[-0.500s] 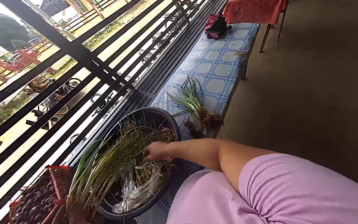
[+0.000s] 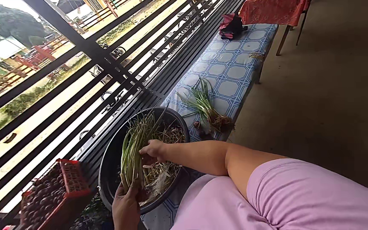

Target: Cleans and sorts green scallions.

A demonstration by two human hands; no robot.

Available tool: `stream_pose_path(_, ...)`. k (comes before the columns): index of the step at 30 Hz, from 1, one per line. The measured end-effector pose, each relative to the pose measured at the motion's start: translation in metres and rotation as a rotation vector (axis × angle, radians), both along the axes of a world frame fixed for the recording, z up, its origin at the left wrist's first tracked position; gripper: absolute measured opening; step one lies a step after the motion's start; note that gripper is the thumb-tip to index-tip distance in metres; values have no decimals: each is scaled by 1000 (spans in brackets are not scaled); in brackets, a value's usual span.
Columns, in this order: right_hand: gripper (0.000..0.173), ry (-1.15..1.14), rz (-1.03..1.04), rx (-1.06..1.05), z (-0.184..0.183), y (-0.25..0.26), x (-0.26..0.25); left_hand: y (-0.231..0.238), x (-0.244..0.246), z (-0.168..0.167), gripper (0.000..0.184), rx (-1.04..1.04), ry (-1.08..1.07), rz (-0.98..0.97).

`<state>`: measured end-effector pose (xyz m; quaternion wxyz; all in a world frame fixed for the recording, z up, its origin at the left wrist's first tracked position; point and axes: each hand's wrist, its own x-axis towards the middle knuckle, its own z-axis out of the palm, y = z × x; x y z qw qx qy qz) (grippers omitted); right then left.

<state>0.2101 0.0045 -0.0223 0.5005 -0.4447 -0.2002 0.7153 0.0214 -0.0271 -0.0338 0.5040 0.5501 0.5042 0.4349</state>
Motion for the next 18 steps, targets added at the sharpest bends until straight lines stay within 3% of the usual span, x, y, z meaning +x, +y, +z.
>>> stream_pose_path(6, 49, -17, -15, -14, 1, 0, 2, 0, 3, -10, 66, -208, -62, -152)
stream_pose_path(10, 48, -42, 20, -13, 0, 1, 5, 3, 9, -16, 70, -230, -143, -153)
stream_pose_path(12, 50, -199, 121, 56, -2, -1, 8, 5, 10, -21, 61, -187, -173, -114)
stream_pose_path(16, 56, -853, 407, 364, 12, -28, 47, 8, 10, -43, 60, -78, -164, 50)
stream_pose_path(18, 51, -872, 368, 424, 30, -58, 93, 11, 5, -60, 64, -39, -163, 118)
